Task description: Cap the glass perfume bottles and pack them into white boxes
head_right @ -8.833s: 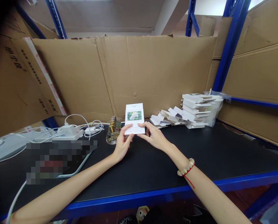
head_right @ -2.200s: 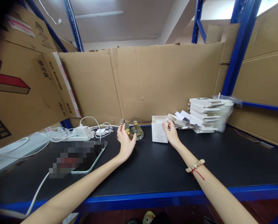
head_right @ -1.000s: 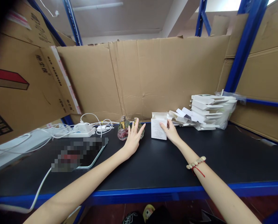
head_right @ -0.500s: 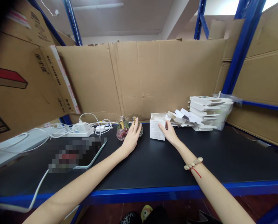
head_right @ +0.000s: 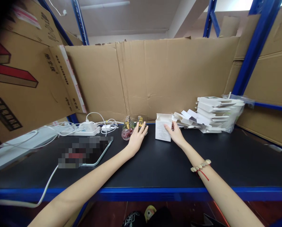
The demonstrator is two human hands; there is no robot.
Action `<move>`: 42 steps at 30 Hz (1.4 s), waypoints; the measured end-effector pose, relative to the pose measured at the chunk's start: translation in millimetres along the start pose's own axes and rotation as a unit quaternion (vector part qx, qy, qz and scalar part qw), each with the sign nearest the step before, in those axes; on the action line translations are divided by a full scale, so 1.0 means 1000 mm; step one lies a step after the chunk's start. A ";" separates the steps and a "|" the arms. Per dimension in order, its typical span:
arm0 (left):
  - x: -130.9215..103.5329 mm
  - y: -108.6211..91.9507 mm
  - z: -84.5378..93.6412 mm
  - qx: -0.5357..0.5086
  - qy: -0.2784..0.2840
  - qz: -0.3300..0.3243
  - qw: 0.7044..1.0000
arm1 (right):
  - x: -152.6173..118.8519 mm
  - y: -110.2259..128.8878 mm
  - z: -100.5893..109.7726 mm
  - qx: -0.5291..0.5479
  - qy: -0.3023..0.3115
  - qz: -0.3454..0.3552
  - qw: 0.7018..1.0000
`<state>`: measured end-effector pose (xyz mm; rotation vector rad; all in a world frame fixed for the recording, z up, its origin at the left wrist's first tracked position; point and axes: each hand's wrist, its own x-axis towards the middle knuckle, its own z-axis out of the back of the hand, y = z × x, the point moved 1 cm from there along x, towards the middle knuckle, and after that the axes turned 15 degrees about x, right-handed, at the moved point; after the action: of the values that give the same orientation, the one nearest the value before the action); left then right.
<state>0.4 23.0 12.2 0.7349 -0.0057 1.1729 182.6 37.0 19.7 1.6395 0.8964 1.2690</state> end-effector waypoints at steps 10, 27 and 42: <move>-0.002 0.003 -0.007 0.033 -0.025 0.006 0.999 | -0.005 0.007 -0.003 0.018 -0.005 -0.016 1.000; -0.011 0.026 -0.003 -0.038 -0.018 0.185 0.982 | -0.005 0.009 -0.002 -0.004 0.006 -0.014 1.000; -0.015 0.037 0.024 -0.023 0.090 0.170 0.981 | -0.003 0.002 0.001 -0.011 0.013 0.013 1.000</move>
<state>-27.6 5.2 44.1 0.5986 -0.0071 1.5586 182.6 32.9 20.5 1.6255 0.8778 1.3165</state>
